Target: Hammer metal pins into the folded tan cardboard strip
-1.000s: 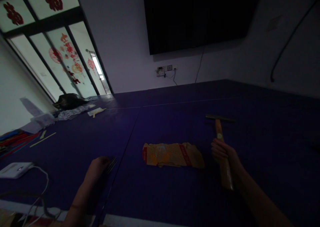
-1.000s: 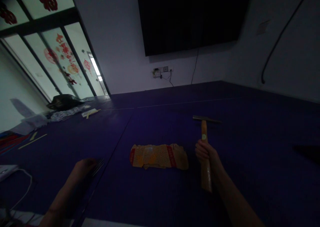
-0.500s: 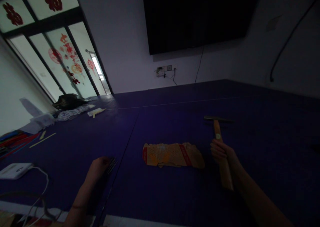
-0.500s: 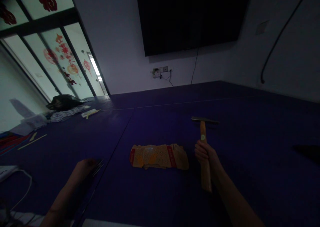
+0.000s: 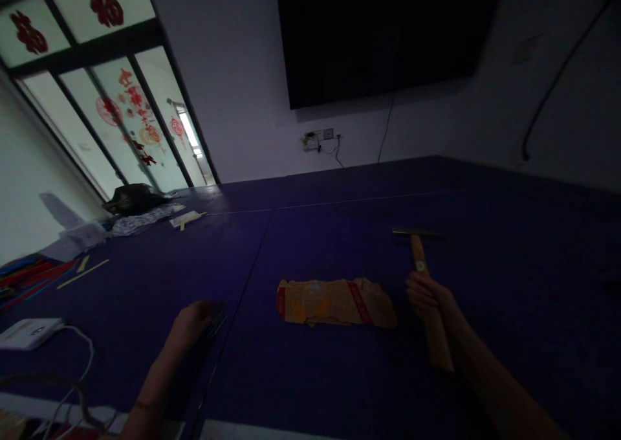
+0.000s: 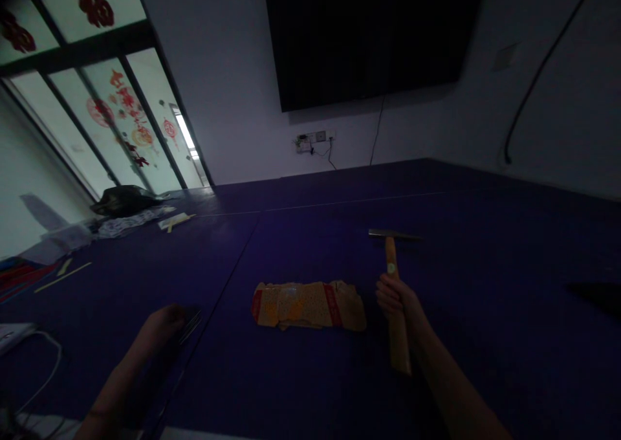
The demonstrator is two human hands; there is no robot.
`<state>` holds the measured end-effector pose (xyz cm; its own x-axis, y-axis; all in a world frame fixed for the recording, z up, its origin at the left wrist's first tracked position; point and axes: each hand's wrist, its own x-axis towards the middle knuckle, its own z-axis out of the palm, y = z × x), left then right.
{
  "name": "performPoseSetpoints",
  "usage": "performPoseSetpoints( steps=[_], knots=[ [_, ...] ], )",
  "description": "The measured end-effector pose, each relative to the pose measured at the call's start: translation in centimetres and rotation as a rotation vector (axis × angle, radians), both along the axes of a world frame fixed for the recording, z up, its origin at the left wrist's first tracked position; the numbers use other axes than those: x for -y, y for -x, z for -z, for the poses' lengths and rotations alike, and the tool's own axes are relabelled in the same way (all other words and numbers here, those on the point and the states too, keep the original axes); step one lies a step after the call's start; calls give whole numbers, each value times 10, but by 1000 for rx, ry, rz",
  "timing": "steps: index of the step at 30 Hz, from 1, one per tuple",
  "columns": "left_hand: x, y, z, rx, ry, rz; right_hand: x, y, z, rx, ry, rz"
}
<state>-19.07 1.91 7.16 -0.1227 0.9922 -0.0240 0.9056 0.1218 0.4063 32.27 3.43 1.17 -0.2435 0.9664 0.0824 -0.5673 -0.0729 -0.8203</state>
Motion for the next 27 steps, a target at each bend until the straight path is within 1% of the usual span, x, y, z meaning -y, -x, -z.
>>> performPoseSetpoints(
  steps=[2, 4, 7, 11, 14, 17, 19, 21, 23, 27],
  knots=[
    [3, -8, -5, 249, -62, 39, 1, 1, -1, 3, 5, -4],
    [9, -22, -13, 483, -102, 90, 3, 2, -4, 7, 17, -9],
    [17, -49, -26, 721, -125, 154, 9, 4, -9, 18, 38, -17],
    [24, -81, -37, 910, -118, 246, 10, 4, -10, 23, 38, -15],
    [23, -101, -41, 985, -94, 327, 5, 3, -7, 21, 22, -15],
    [15, -123, -42, 1028, -39, 400, 1, 3, -4, 21, 16, -24],
    [6, -143, -39, 1038, 16, 447, 0, 5, -3, 21, 16, -31],
    [-7, -167, -31, 1031, 46, 496, 1, 8, -3, 23, 15, -40],
    [-20, -195, -19, 1004, 33, 522, 1, 13, -4, 28, 12, -49],
    [-43, -248, 8, 918, -37, 515, 0, 23, -1, 44, 6, -60]
  ],
)
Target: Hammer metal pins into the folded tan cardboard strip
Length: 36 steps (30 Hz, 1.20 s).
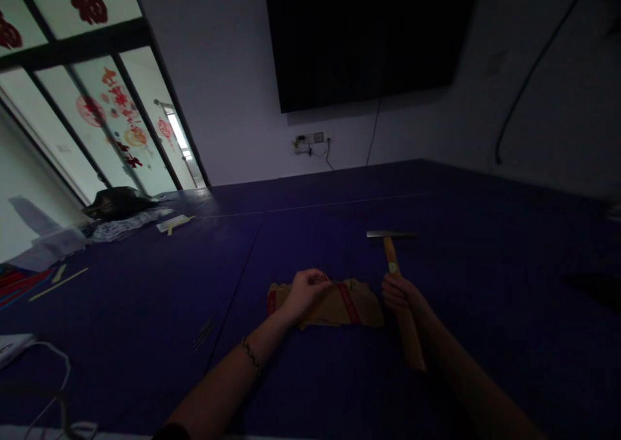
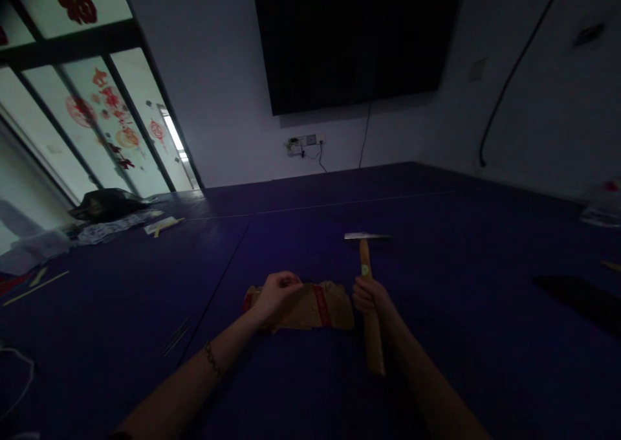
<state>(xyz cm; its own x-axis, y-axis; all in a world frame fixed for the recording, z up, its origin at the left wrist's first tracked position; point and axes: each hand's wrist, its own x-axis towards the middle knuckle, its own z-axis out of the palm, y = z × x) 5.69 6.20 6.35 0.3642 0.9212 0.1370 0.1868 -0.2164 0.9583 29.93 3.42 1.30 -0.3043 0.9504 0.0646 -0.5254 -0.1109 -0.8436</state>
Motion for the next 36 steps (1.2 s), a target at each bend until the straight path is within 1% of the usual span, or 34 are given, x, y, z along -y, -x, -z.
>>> performPoseSetpoints(
  steps=[2, 5, 8, 11, 19, 29, 32, 36],
  knots=[
    [-7, -19, 12, -13, -28, -11, -1, 5, 2, 8, -3, -2],
    [-11, -35, 26, -45, -54, -33, -2, 10, 3, 22, -4, -5],
    [-10, -38, 37, -83, -70, -54, -1, 13, 4, 32, -1, -10],
    [-8, -38, 43, -116, -87, -71, 1, 14, 6, 30, 8, -7],
    [-7, -40, 46, -191, -109, -98, 2, 15, 13, 5, 37, -43],
    [-2, -39, 41, -297, -142, -101, 3, 14, 8, 28, 49, -94],
    [0, -38, 39, -316, -161, -103, 3, 15, 8, 40, 51, -74],
    [-1, -38, 40, -334, -192, -107, 6, 19, 6, 61, 60, 6]
  ],
)
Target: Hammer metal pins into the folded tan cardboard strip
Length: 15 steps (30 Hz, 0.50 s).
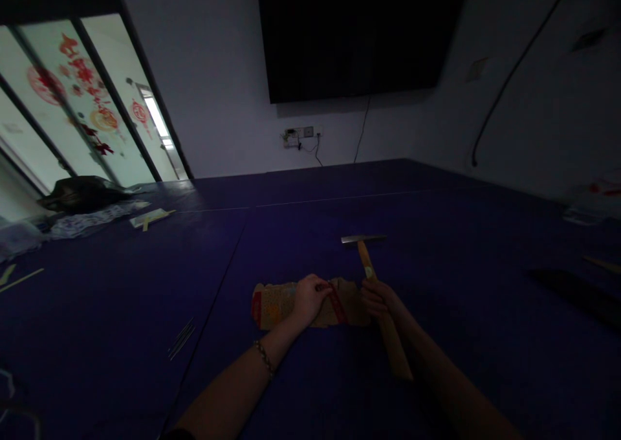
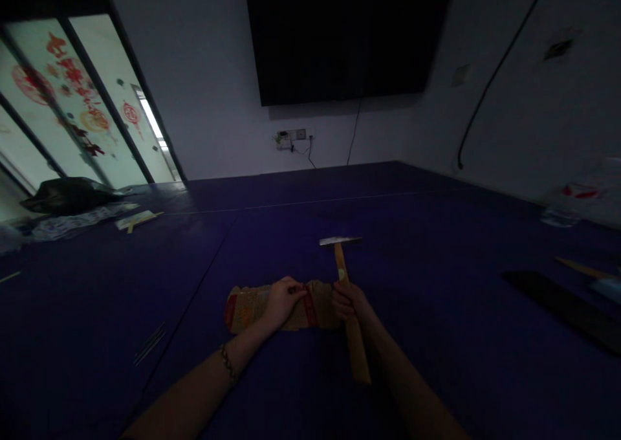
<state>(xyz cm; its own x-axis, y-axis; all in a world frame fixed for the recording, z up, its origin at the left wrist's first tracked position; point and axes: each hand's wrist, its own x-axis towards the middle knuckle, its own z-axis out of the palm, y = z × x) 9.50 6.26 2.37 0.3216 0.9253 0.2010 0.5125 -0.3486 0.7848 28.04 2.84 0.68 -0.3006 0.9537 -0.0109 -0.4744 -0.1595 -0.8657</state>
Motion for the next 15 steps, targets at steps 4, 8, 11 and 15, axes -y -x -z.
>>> performPoseSetpoints(
  steps=[4, 8, 11, 15],
  knots=[
    [-1, -1, 1, -16, -10, 12, 8, 2, -15, 72, 34, 100],
    [-2, -2, 2, -22, -19, 13, 29, 9, -39, 181, 63, 212],
    [-3, -3, 4, -22, -24, 5, 57, 30, -54, 353, 72, 331],
    [-4, -5, 6, -27, -34, -1, 91, 62, -70, 694, 73, 374]
  ],
)
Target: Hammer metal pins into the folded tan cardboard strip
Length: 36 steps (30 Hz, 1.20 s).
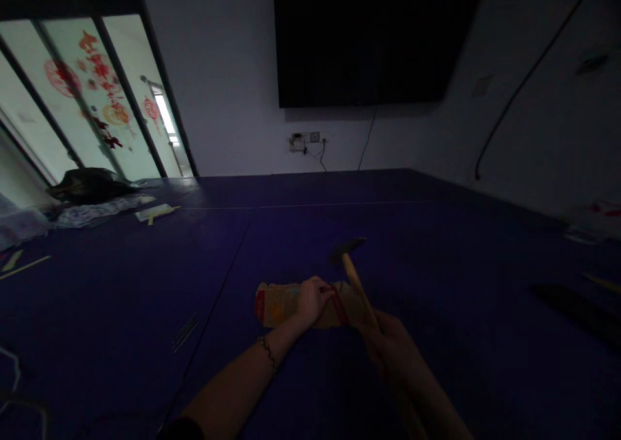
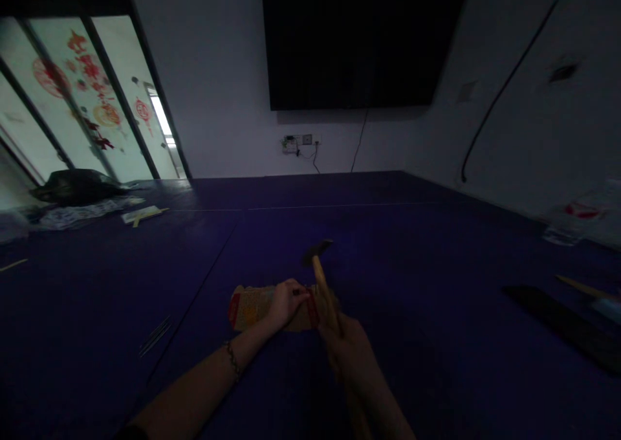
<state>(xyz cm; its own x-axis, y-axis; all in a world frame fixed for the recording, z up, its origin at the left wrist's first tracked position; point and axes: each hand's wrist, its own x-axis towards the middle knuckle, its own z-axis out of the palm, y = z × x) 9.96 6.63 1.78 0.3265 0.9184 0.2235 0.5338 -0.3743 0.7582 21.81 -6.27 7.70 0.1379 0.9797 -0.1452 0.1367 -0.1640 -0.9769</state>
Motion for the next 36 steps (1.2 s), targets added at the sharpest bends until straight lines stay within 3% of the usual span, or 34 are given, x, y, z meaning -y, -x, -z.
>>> performPoseSetpoints(
  steps=[8, 12, 16, 21, 36],
  knots=[
    [-1, -3, 2, -6, -3, -14, 18, 13, -16, 468, 33, 46],
    [-1, -4, 1, -6, 1, -9, 23, 11, -11, 438, 136, 9],
    [-1, -4, -1, -13, 2, 3, 25, 10, -6, 404, 106, 26],
    [0, -4, 0, -27, 9, -13, 24, 11, -3, 512, 117, 25],
    [-3, -7, 4, -35, 15, 4, 28, 13, -8, 585, 94, 54]
  ],
)
